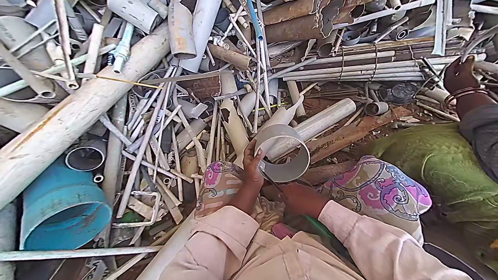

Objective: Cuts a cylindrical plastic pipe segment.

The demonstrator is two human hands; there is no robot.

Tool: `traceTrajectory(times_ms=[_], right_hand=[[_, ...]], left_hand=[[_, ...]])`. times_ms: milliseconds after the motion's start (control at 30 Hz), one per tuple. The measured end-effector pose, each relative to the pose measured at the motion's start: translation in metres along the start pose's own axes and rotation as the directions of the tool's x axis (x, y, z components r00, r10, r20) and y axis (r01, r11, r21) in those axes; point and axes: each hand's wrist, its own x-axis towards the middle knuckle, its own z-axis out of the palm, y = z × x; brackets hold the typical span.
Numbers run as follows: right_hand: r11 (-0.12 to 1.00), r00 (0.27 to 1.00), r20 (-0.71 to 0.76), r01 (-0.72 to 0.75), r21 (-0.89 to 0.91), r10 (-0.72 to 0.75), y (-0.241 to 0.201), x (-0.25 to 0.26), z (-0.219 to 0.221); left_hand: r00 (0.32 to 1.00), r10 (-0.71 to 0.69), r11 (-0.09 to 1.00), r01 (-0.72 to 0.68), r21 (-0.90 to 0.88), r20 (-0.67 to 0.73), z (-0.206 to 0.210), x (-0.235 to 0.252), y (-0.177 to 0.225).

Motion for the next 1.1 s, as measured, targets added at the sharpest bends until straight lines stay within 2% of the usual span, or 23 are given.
traceTrajectory(times_ms=[267, 333, 500, 700, 867, 933, 1100], right_hand=[[1.000, 1.000, 0.031, -0.001, 0.025, 0.000, 0.010, 0.007, 0.004], [0.999, 0.999, 0.023, -0.029, 0.028, 0.028, 0.008, 0.006, 0.007], [0.996, 0.995, -0.042, -0.093, 0.007, 0.093, 0.000, 0.007, 0.010], [0.998, 0.996, -0.056, -0.063, 0.028, 0.065, 0.004, 0.011, 0.005], [0.993, 0.995, -0.084, 0.056, 0.105, -0.047, 0.006, -0.002, -0.001], [0.994, 0.996, -0.078, 0.058, 0.096, -0.051, 0.005, -0.003, 0.000], [0.998, 0.999, -0.046, 0.027, 0.056, -0.025, 0.005, 0.002, 0.002]], left_hand=[[0.950, 0.056, 0.993, -0.084, 0.080, 0.308, -0.007, -0.002, -0.003], [0.958, 0.043, 0.996, -0.064, 0.063, 0.284, -0.007, -0.002, -0.005], [0.993, -0.012, 1.000, 0.010, 0.010, 0.120, -0.002, -0.005, -0.004], [0.989, -0.003, 1.000, 0.005, -0.010, 0.150, -0.001, -0.005, -0.002], [0.992, -0.108, 0.987, 0.115, -0.110, 0.070, -0.001, 0.002, 0.009], [0.989, -0.133, 0.982, 0.140, -0.123, 0.063, 0.000, 0.001, 0.010], [0.984, -0.081, 0.994, 0.091, -0.054, 0.156, 0.003, -0.004, 0.008]])
